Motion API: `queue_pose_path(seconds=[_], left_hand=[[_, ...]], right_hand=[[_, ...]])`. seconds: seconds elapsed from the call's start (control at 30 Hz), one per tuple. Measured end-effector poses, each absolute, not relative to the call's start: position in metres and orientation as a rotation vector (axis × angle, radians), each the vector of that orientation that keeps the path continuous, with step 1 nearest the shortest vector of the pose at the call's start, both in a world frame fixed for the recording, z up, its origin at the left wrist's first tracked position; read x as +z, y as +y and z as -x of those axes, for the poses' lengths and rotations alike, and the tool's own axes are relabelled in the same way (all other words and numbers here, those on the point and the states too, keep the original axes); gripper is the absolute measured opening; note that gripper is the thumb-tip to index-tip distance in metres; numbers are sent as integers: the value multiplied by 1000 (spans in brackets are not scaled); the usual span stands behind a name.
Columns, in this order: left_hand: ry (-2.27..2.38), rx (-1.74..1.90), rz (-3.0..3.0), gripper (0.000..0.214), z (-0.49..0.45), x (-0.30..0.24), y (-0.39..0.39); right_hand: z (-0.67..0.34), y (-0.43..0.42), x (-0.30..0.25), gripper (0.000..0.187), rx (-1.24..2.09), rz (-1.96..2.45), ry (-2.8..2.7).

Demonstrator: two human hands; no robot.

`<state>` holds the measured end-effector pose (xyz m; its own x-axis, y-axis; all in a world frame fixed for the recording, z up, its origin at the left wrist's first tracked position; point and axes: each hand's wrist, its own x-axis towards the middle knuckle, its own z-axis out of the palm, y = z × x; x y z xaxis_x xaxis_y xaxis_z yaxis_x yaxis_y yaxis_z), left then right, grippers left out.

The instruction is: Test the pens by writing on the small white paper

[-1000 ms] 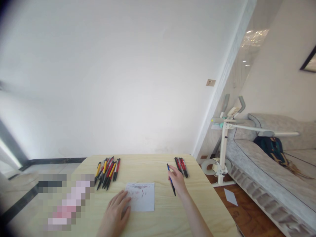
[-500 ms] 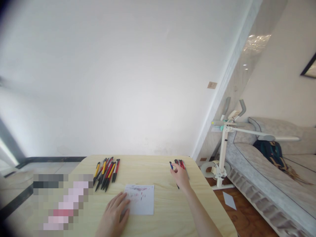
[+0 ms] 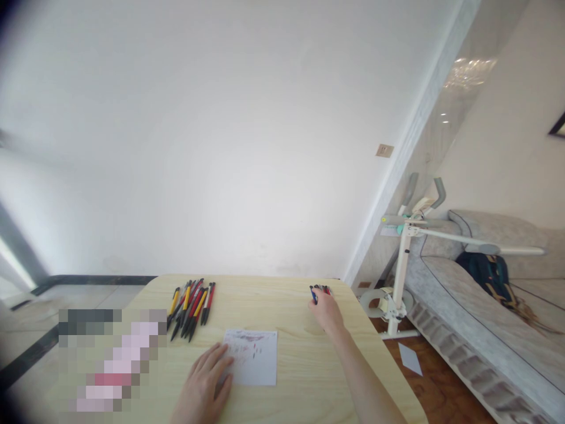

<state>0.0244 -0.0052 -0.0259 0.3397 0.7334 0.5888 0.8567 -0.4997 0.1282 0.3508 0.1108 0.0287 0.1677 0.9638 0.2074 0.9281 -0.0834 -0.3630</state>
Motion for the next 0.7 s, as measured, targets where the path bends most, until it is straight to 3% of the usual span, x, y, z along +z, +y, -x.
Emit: queue_pose_path(seconds=[0.47,0.7], left_hand=[[-1261,-890,2365,22,-14,-50,9],[-1236,-849,2367,23,-11,-51,11]], right_hand=[[-349,125,24,36,-14,2177,-1928],[-349,127,29,27,-42,2276,-1973]])
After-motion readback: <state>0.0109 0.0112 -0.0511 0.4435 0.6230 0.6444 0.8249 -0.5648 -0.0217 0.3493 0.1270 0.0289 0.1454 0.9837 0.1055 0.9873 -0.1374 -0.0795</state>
